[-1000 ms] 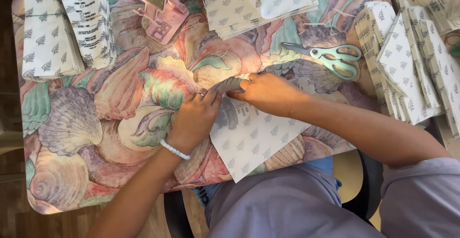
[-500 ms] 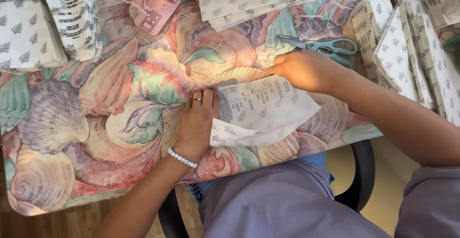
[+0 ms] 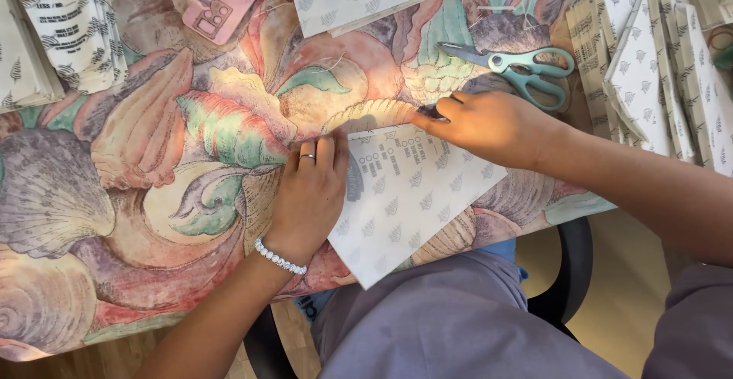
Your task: The person is manually folding patterned paper sheets into triangular shapes on a table.
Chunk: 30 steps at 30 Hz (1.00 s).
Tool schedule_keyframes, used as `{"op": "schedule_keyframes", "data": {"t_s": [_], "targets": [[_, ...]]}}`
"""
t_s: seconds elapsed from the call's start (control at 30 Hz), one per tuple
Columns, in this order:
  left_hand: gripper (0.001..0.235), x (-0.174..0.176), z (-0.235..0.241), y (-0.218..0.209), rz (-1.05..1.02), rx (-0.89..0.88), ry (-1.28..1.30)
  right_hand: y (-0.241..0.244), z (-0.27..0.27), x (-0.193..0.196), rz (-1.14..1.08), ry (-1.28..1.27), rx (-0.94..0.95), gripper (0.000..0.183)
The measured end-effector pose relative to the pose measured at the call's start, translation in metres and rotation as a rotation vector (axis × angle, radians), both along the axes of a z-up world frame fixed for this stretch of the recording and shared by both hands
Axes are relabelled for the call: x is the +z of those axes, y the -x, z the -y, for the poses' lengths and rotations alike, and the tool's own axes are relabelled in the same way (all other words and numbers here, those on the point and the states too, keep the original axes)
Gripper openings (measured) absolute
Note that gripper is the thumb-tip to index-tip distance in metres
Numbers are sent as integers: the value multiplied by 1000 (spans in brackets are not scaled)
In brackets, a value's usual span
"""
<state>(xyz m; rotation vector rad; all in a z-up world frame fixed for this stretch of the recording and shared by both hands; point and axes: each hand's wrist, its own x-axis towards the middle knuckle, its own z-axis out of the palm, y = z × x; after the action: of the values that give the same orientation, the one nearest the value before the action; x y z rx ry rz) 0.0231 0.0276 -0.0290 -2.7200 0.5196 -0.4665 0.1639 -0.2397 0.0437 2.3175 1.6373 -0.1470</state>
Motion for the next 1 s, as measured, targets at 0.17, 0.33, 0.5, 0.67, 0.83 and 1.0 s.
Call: {"op": "schedule_keyframes", "data": {"t_s": [0.17,0.33,0.5,0.67,0.83,1.0], "targets": [[54,5,2,-1,-54,-10,-17,-6,1,-3,-34,-2,-13,49],[48,26,7,-3,-78,-1,27,-33,16,-9,-260,-48,-98,34],[52,19,6,-3,-106,-11,-38,-30,20,-9,-271,-65,-57,40],[57,5,5,-4,-128,-26,-82,-14,9,7,-161,-41,16,50],[60,7,4,-5,-162,-44,-89,-6,1,9,-50,52,88,49],[58,9,5,-3,-153,-39,-89,-6,-2,5,-35,44,96,43]]}}
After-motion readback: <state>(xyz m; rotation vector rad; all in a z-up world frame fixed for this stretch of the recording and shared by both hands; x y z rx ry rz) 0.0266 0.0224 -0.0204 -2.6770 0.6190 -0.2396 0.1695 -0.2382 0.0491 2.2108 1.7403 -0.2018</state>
